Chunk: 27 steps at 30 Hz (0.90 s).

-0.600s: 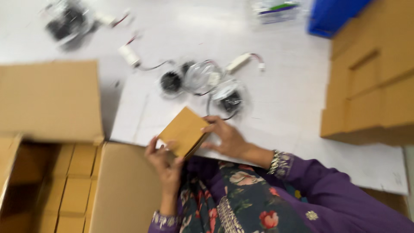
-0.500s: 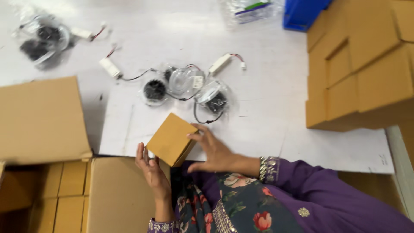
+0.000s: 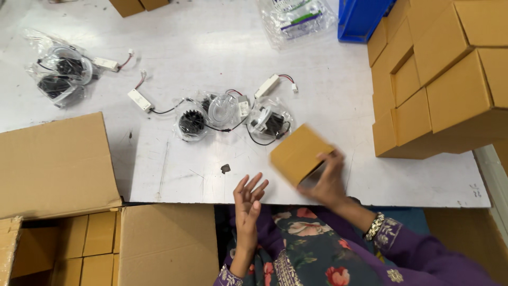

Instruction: The person packages light fixtures by placing circular LED units and their associated electronic drivers into small cardboard boxes, and then organizes those boxes into a larger shipping carton.

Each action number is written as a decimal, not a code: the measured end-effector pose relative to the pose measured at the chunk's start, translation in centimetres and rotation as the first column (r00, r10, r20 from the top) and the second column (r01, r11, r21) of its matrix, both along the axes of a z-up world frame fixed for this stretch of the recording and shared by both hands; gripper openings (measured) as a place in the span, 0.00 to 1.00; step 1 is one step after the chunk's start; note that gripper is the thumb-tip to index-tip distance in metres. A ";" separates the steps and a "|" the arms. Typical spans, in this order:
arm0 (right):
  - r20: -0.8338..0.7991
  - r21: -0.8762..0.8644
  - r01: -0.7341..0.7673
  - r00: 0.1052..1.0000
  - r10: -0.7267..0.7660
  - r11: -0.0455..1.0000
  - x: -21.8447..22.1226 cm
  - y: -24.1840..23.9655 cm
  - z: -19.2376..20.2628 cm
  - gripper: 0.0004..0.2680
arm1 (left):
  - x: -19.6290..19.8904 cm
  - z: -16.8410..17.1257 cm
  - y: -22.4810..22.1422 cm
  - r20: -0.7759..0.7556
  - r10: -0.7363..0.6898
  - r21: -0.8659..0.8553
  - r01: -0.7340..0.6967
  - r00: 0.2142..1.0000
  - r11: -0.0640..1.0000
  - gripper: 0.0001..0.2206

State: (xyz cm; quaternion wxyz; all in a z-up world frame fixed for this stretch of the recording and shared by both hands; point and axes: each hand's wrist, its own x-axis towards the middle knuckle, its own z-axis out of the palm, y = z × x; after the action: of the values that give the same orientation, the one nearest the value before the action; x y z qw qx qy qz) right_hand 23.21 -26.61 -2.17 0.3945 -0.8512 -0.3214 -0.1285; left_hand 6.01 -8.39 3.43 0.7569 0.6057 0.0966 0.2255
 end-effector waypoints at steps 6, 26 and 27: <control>-0.035 -0.030 0.358 0.933 -0.359 0.933 12.3 0.9 0.8 0.41 | -1.0 -0.9 1.6 -0.174 0.040 -0.061 -0.051 0.984 0.997 0.21; 0.081 -0.269 0.604 0.790 -0.608 0.750 34.8 4.3 1.8 0.40 | -12.3 -9.3 4.1 -0.447 0.453 -0.090 -0.542 0.771 0.835 0.18; 0.075 -0.256 0.610 0.786 -0.613 0.750 35.0 4.4 1.6 0.40 | -12.1 -9.5 4.3 -0.420 0.444 -0.074 -0.517 0.792 0.853 0.18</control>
State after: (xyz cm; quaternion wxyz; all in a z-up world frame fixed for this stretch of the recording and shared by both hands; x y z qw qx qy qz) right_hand 58.24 -22.16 -0.57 0.2148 -0.9552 -0.0370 -0.2002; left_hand -6.08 -4.13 -6.06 0.6925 0.5203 0.4161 0.2767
